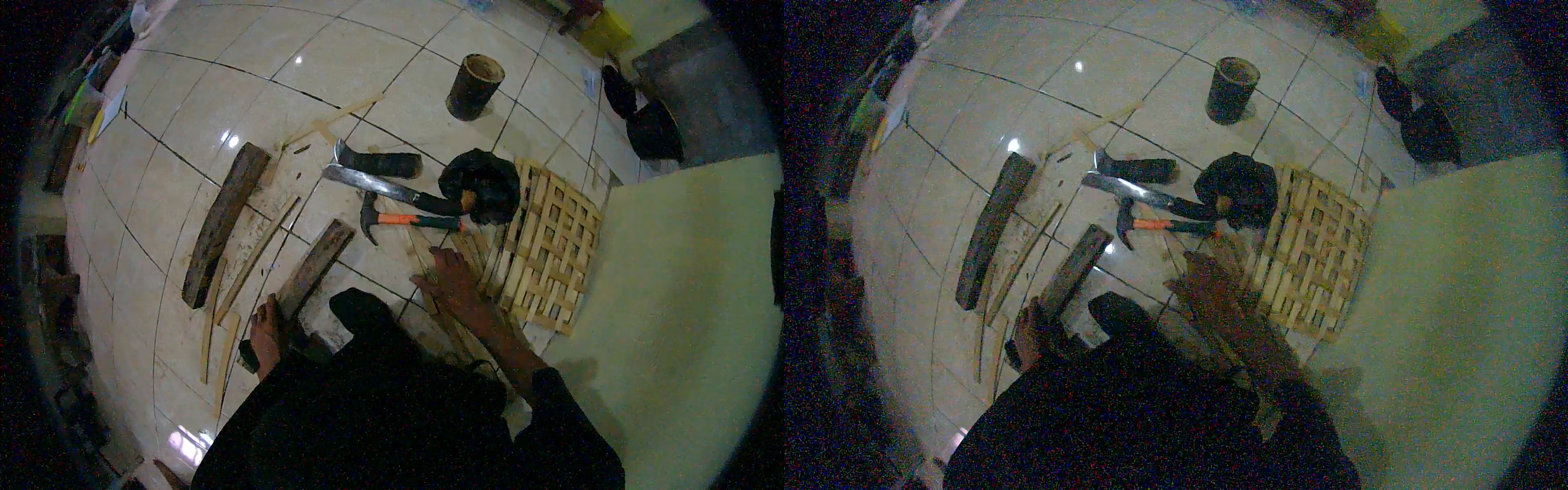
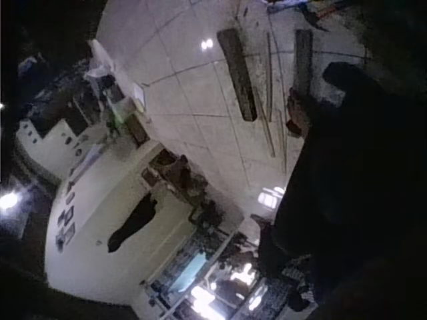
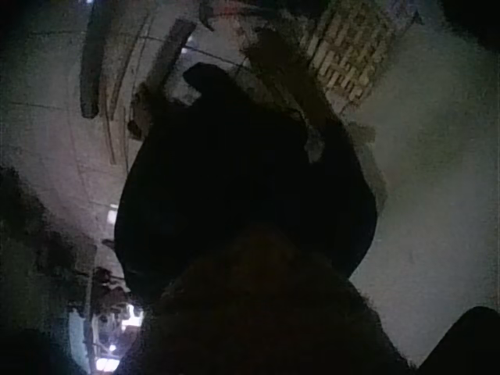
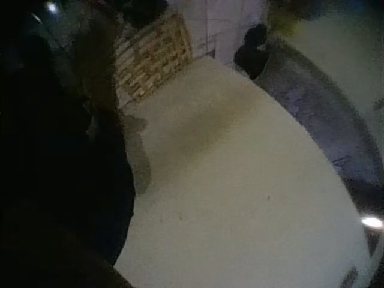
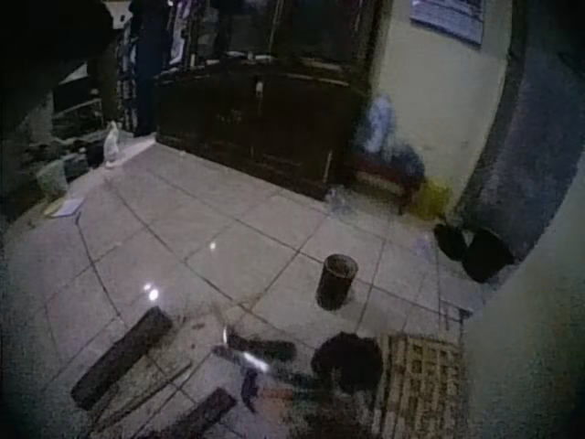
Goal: The person weaves thin bamboo strips into a rectangular mat frame using a hammer and a knife. They insert strips, tap them into place, and trim excess material while sitting on the floor.
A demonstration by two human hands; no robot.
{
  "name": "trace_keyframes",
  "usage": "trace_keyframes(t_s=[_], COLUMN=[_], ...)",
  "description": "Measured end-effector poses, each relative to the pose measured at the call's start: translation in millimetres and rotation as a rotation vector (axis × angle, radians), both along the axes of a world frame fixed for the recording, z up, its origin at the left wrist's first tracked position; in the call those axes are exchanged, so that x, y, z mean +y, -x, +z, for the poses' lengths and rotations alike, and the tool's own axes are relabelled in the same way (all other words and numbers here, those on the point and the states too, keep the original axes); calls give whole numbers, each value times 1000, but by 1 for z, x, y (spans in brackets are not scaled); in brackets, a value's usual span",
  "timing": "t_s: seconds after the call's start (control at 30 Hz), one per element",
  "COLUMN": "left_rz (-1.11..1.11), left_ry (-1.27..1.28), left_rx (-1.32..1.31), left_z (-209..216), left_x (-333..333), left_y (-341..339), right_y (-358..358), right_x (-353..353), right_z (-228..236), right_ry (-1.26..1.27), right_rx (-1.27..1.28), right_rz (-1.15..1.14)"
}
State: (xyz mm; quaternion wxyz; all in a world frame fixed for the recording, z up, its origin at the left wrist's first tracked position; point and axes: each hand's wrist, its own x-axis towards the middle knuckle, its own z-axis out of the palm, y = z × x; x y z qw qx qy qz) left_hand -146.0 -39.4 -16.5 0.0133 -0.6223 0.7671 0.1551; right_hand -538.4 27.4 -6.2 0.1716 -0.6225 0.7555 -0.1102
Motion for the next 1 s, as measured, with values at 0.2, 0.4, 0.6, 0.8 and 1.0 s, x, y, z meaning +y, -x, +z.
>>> trace_keyframes(t_s=[0.2, 0.4, 0.6, 0.8, 1.0], left_rz=[2, 55, -16, -63, -43], left_ry=[63, -47, -46, 39, -14], left_rx=[13, -29, -28, -26, 10], left_z=[16, 16, 4, 9, -32], left_x=[3, -2, -4, 0, -3], left_y=[16, 20, 5, 9, -21], right_y=[6, 72, 46, 33, 98], right_x=[16, 4, 28, 31, -12], right_z=[-49, -43, -75, -42, 42], right_ry=[-38, -454, -285, -170, -376], right_rx=[-148, -596, -749, -399, -485], right_rz=[-113, -2, -304, -256, -117])
